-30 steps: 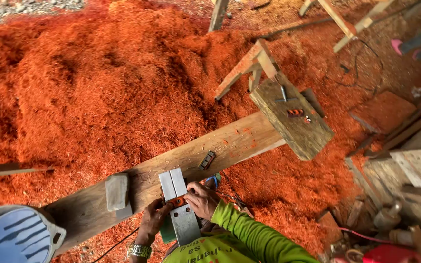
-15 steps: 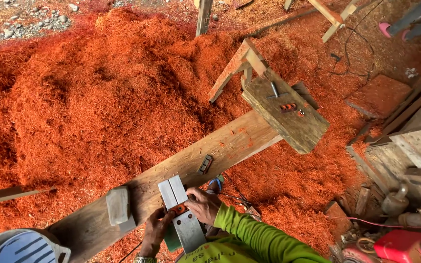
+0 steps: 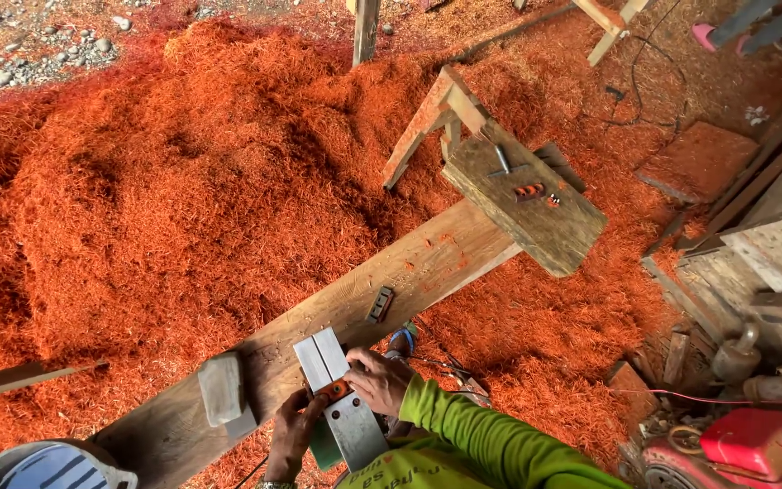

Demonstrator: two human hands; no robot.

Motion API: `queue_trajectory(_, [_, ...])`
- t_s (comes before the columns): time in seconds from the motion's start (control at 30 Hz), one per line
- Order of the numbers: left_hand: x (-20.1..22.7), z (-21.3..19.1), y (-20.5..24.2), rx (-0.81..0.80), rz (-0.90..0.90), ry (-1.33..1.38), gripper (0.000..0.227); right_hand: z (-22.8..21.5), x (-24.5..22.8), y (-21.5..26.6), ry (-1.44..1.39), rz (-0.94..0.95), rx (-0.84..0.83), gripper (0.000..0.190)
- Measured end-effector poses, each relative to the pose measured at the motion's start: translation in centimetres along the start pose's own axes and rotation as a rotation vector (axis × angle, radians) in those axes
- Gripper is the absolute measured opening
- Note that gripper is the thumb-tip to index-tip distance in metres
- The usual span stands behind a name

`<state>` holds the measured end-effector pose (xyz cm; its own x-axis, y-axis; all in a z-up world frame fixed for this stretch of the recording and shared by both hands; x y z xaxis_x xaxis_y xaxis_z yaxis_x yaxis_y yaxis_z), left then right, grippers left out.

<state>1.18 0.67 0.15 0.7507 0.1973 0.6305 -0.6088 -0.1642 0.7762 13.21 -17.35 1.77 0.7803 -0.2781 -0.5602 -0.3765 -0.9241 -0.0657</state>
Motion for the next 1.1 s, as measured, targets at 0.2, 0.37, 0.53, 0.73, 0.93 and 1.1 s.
queue_trajectory(0.2, [-1.4, -0.2, -0.7, 0.013, 0.003, -0.089, 0.052, -1.1, -0.9, -0.1, 0.091, -0.040, 0.028, 0.007])
queue_trajectory(0.37, [-2.7, -0.4, -2.4, 0.025, 0.046, -0.143, 0.046, -0.1, -0.4, -0.2, 0.019, 0.012, 0.011, 0.009])
queue_trajectory(0.53, [-1.1, -0.2, -1.0, 0.022, 0.004, -0.098, 0.048, 0.3, 0.1, -0.1, 0.076, -0.074, -0.022, 0.001])
queue_trajectory(0.73, [-2.8, -0.4, -2.2, 0.049, 0.053, -0.100, 0.043, 1.2, 0.8, 0.1, -0.392, 0.029, -0.114, 0.012])
queue_trajectory(0.93, [-2.0, -0.1, -1.5, 0.037, 0.052, -0.036, 0.046, 0.9, 0.4, 0.0, 0.186, -0.073, -0.063, 0.014])
queue_trajectory(1.1, [-2.5, -0.2, -2.1, 0.041, 0.038, -0.050, 0.048, -0.4, -0.3, -0.1, 0.093, -0.042, -0.001, 0.016])
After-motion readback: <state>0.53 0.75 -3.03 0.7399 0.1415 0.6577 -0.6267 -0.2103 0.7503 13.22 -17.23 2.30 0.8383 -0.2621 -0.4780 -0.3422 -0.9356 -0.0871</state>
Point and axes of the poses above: each hand's wrist, its own y-axis away from the middle knuckle, its own z-axis out of the palm, x = y × z, the point moved 1 cm from there along -y, towards the middle knuckle, and after that the axes turned 10 degrees about -x, right-handed, at the moved point
